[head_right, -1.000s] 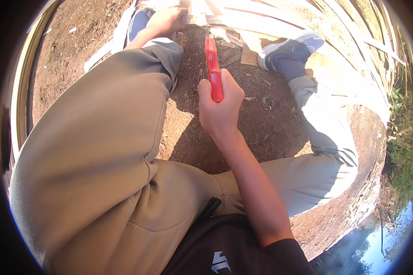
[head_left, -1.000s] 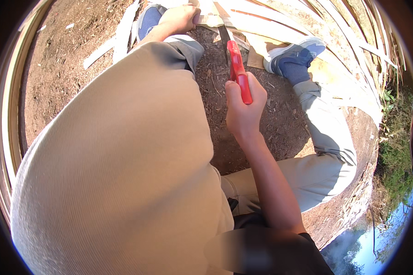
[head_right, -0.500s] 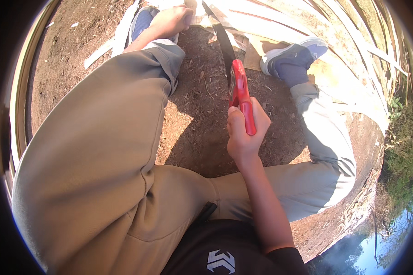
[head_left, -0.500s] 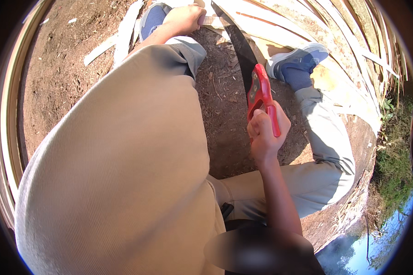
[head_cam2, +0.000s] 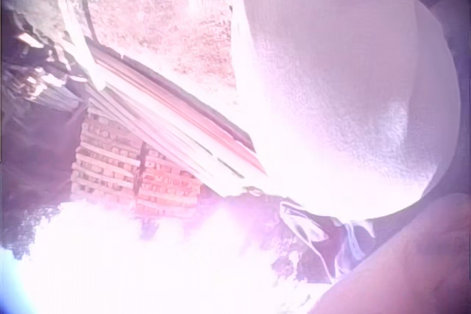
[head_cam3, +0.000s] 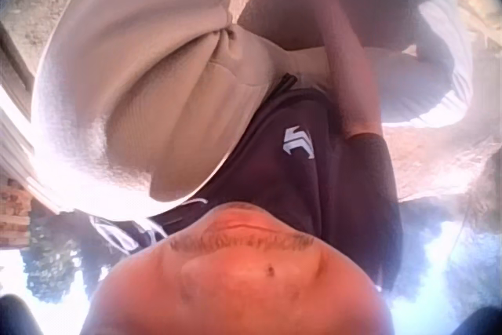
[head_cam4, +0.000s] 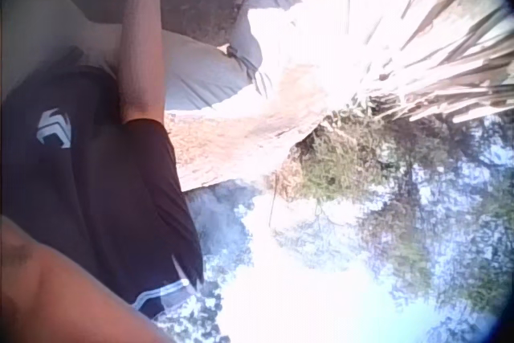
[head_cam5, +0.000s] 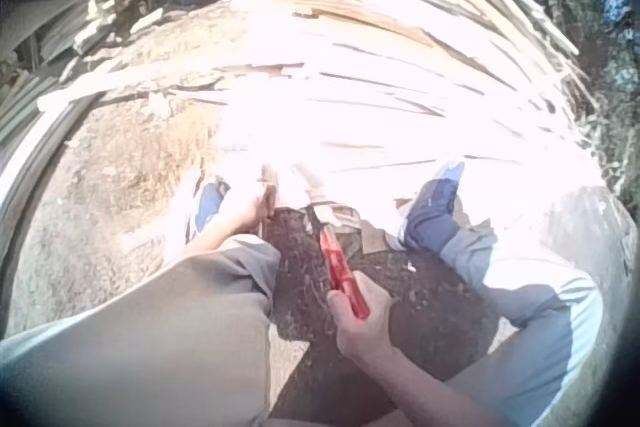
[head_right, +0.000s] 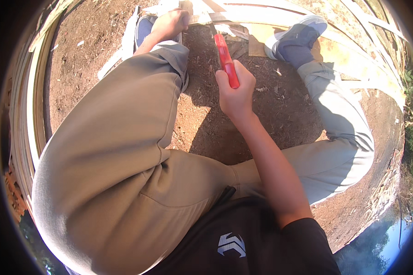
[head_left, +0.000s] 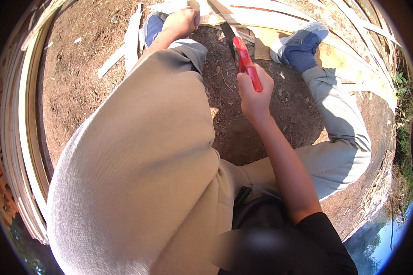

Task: The person saws a piece of wood while sitting on the ground, using a handsaw to cut through the material.

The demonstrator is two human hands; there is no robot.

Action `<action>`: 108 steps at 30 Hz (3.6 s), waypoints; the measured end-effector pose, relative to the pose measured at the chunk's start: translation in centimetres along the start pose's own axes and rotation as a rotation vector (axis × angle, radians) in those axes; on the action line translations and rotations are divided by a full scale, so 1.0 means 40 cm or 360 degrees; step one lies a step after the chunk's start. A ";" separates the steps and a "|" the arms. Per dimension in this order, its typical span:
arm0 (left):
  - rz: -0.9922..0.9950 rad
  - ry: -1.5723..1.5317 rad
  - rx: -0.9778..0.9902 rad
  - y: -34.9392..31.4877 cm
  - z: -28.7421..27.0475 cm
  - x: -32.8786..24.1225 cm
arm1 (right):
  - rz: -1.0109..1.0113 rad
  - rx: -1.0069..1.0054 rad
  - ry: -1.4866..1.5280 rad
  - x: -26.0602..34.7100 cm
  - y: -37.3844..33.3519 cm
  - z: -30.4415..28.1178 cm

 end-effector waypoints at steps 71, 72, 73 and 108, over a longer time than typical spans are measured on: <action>-0.0025 0.0190 0.0612 0.042 0.080 -0.008 | -0.0167 -0.0112 -0.0550 0.179 -0.291 -0.184; -0.0015 0.0161 0.0565 0.037 0.087 -0.007 | -0.0156 -0.0110 -0.0546 0.177 -0.292 -0.182; -0.0005 0.0131 0.0519 0.036 0.092 -0.004 | -0.0146 -0.0108 -0.0541 0.175 -0.292 -0.181; -0.0127 -0.0556 -0.0170 -0.165 -0.084 -0.005 | -0.0406 0.0490 -0.2099 -0.246 -0.326 -0.107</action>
Point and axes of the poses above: each hand's wrist, its own y-axis towards the middle knuckle, its own z-axis out of the palm, x = y × z, the point moved 10 cm from there along y, towards the middle knuckle, and after that the axes turned 8 degrees about z, right-handed, at the moved point
